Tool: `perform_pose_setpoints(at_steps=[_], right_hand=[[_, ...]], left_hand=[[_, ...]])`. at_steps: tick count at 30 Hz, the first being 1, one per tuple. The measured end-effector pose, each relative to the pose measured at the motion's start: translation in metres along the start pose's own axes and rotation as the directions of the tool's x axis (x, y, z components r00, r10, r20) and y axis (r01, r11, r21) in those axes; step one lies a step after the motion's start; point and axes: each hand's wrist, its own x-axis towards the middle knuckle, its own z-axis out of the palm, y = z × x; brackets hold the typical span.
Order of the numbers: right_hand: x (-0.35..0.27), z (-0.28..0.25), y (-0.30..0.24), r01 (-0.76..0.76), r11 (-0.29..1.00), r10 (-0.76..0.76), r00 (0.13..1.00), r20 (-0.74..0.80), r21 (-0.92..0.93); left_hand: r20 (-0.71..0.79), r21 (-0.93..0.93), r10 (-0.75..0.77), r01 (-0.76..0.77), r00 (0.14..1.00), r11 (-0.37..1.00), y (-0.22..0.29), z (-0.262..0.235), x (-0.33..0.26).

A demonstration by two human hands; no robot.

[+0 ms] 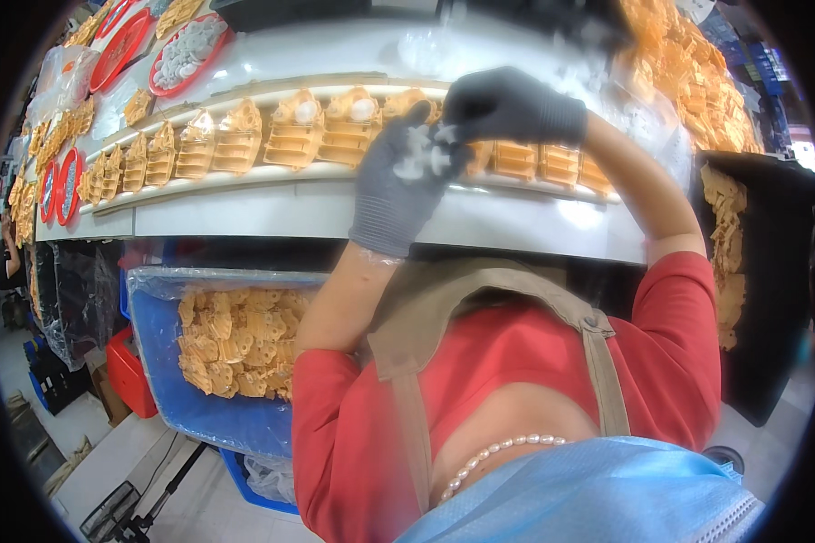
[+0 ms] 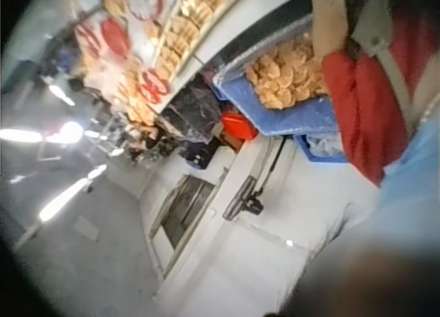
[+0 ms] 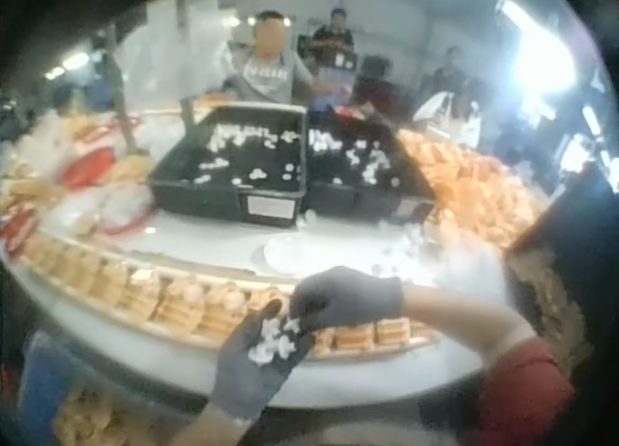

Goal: The person places decorative white items into waffles on a production line by hand.

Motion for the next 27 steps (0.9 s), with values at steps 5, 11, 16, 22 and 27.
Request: perform_pose_setpoints(at_steps=[5,11,16,22,27], right_hand=[[0.029,0.003,0.002,-0.057,0.997,0.056,0.998,-0.003,-0.044],[0.103,-0.004,0.046,-0.368,0.919,0.349,0.925,-0.148,-0.137],[0.143,0.021,0.068,-0.279,0.725,0.216,0.960,-0.177,-0.630],[0.167,0.044,0.074,-0.236,0.678,0.172,0.972,-0.162,-0.696],[0.160,0.051,0.069,-0.257,0.719,0.136,0.963,-0.233,-0.646]], left_hand=[[0.042,-0.023,-0.031,0.032,0.999,0.999,0.027,-0.011,-0.004],[0.070,-0.096,-0.075,0.081,0.995,0.992,0.059,-0.041,-0.015],[0.111,-0.142,-0.078,0.093,0.991,0.986,0.083,-0.056,-0.023],[0.113,-0.176,-0.079,0.098,0.990,0.979,0.098,-0.065,-0.026],[0.104,-0.157,-0.072,0.088,0.992,0.984,0.097,-0.063,-0.027]])
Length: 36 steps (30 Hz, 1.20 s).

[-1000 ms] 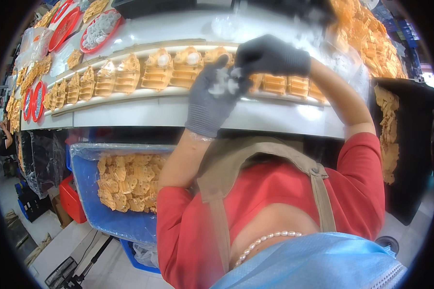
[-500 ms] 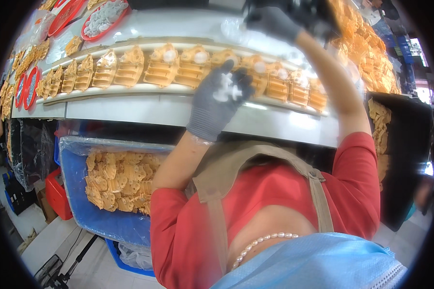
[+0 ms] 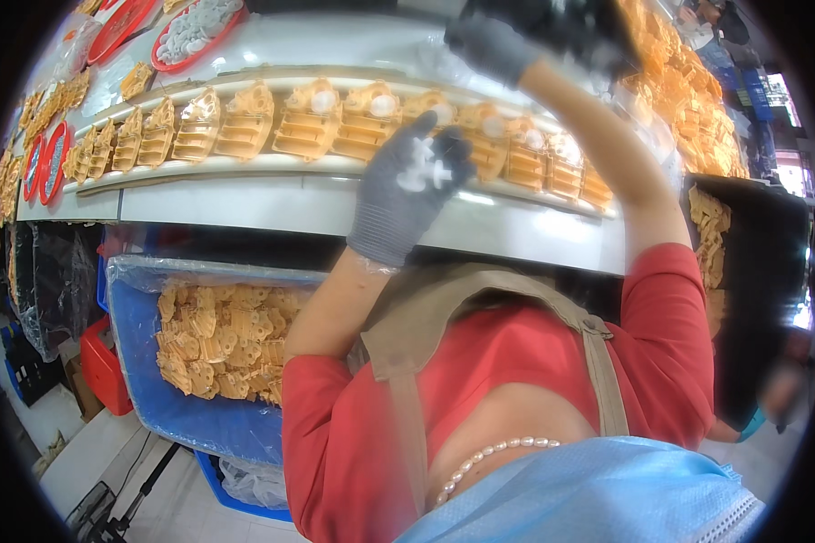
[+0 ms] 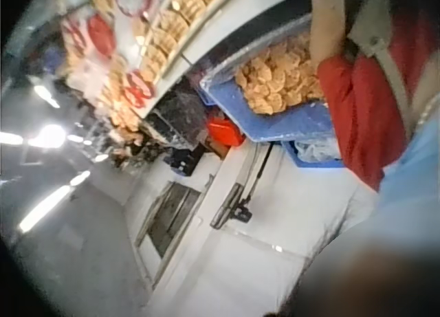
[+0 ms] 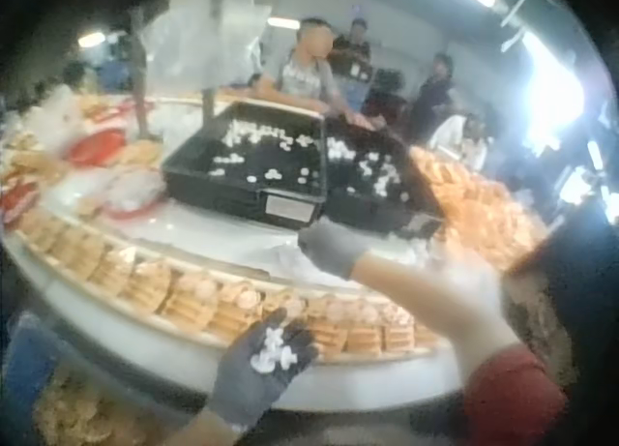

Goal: The person places decorative white items into waffles on a production line by hand.

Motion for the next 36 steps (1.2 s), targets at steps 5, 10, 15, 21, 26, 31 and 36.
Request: perform_pose_setpoints(at_steps=[5,10,15,21,26,31,36], right_hand=[[-0.015,-0.006,0.006,-0.051,0.992,0.052,0.999,-0.005,0.118],[-0.034,-0.026,0.029,-0.146,0.598,0.191,0.981,0.037,0.788],[-0.057,-0.064,0.044,-0.270,-0.504,0.003,0.949,0.314,0.820],[-0.037,-0.059,-0.003,-0.361,-0.730,-0.346,0.927,0.141,0.581],[0.022,-0.081,-0.104,-0.405,-0.416,-0.336,0.901,0.276,0.814],[0.096,-0.060,-0.190,-0.184,0.215,-0.209,0.951,0.230,0.959],[0.131,-0.057,-0.259,-0.145,0.485,-0.170,0.952,0.256,0.862]], left_hand=[[-0.045,0.051,0.003,0.000,0.999,0.999,-0.016,0.015,0.005],[-0.050,0.086,0.010,-0.006,0.999,0.996,-0.039,0.039,0.010],[-0.051,-0.012,0.000,0.000,0.999,1.000,-0.056,0.061,0.010],[-0.029,0.003,0.069,-0.069,0.997,0.998,-0.028,0.057,-0.015],[-0.068,0.030,0.165,-0.163,0.984,0.986,0.018,0.047,-0.064],[-0.050,0.010,0.230,-0.230,0.972,0.973,0.060,0.042,-0.106],[-0.179,0.085,0.346,-0.336,0.921,0.938,0.102,0.035,-0.144]])
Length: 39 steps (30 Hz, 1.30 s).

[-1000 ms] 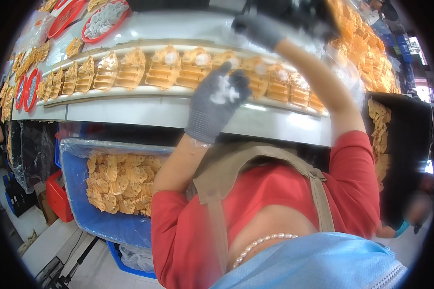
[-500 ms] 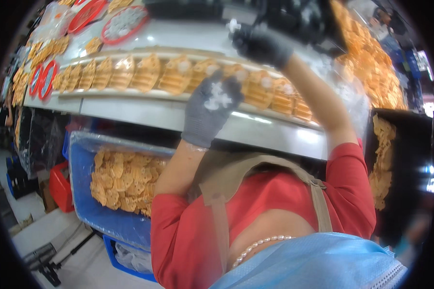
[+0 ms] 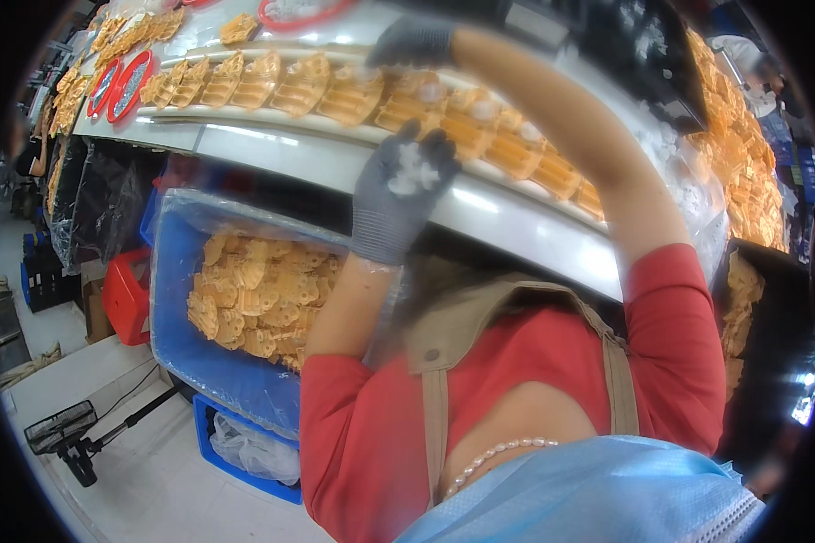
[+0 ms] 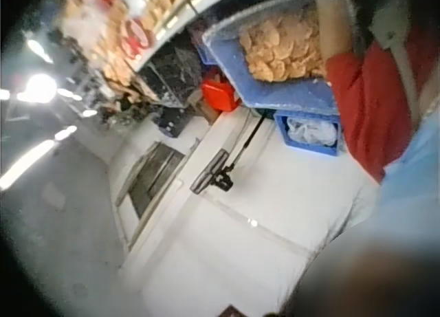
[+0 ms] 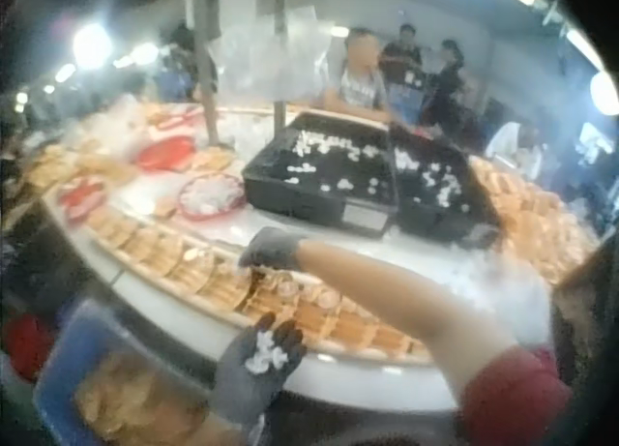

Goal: The person places decorative white items into waffles on a production line by hand.

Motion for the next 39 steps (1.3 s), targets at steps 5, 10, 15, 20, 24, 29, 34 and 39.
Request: perform_pose_setpoints(at_steps=[5,10,15,20,24,29,34,39], right_hand=[[0.042,0.018,0.000,-0.154,0.987,0.156,0.987,0.044,-0.034],[0.044,0.030,0.003,-0.190,0.975,0.182,0.980,0.081,0.116],[0.004,0.022,-0.026,-0.246,0.968,0.245,0.969,0.034,0.056],[0.008,-0.005,0.000,-0.204,0.979,0.200,0.972,0.127,0.018],[-0.008,-0.007,-0.001,-0.037,0.952,0.029,0.999,-0.032,-0.305],[-0.042,-0.004,-0.015,0.258,0.843,-0.266,0.963,0.052,-0.472],[-0.038,-0.009,-0.005,0.221,0.822,-0.221,0.973,0.063,-0.525],[-0.043,-0.010,0.004,0.253,0.778,-0.323,0.946,-0.021,-0.575]], left_hand=[[0.047,-0.025,0.006,-0.004,0.999,1.000,0.026,-0.012,-0.009],[0.034,-0.004,0.033,-0.032,0.999,0.999,0.031,-0.011,-0.014],[-0.004,-0.022,0.052,-0.052,0.999,0.998,0.024,-0.002,-0.019],[0.021,-0.022,0.029,-0.028,0.999,0.999,0.006,0.007,-0.017],[0.010,0.004,0.056,-0.056,0.998,0.998,-0.008,0.017,-0.014],[-0.015,-0.007,0.050,-0.051,0.999,0.999,-0.020,0.021,-0.009],[0.010,0.009,0.046,-0.046,0.999,0.999,-0.027,0.023,-0.006],[0.016,0.005,0.051,-0.051,0.999,0.999,-0.030,0.025,-0.003]])
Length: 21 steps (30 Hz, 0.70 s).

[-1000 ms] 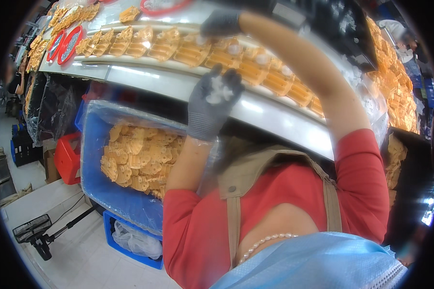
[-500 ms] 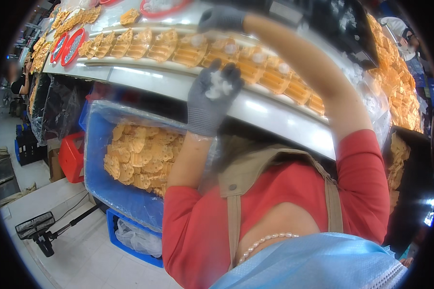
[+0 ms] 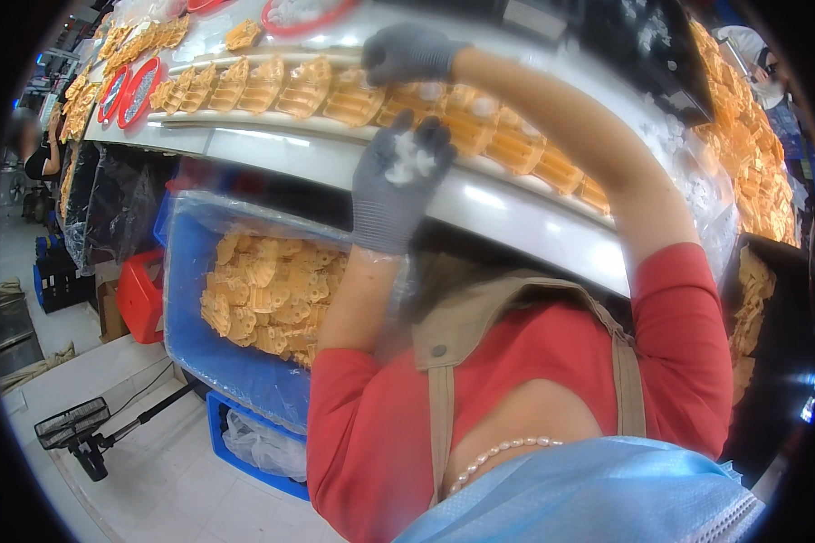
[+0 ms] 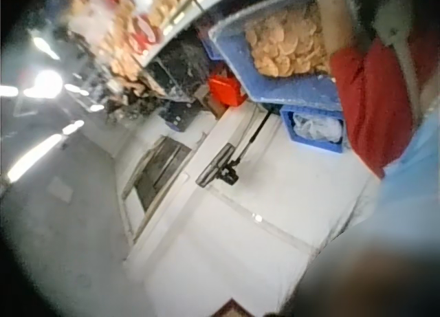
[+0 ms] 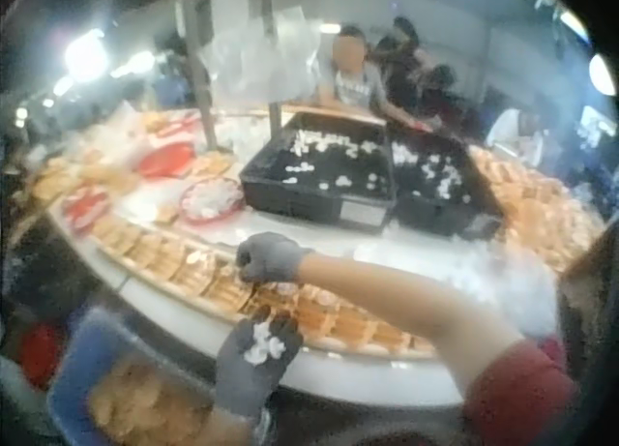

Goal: The person places decorative white items into waffles on a production line by hand.

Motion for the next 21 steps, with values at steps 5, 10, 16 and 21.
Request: perform_pose_setpoints(at_steps=[5,10,16,21], right_hand=[[-0.030,-0.012,-0.018,0.017,0.985,-0.012,1.000,-0.029,0.173],[-0.096,-0.015,-0.031,0.082,0.946,-0.128,0.983,0.130,0.315],[-0.150,-0.019,-0.011,0.033,0.975,-0.040,0.999,0.026,0.218],[-0.190,-0.046,0.012,-0.221,0.922,0.188,0.973,0.130,0.319]], left_hand=[[0.105,-0.086,0.012,-0.003,0.994,0.996,0.007,-0.026,0.015],[0.211,-0.091,0.143,-0.126,0.967,0.988,0.011,-0.044,0.037],[0.125,0.031,0.130,-0.135,0.984,0.990,-0.038,-0.021,0.039],[0.234,-0.011,0.013,-0.010,0.972,1.000,-0.075,-0.025,0.051]])
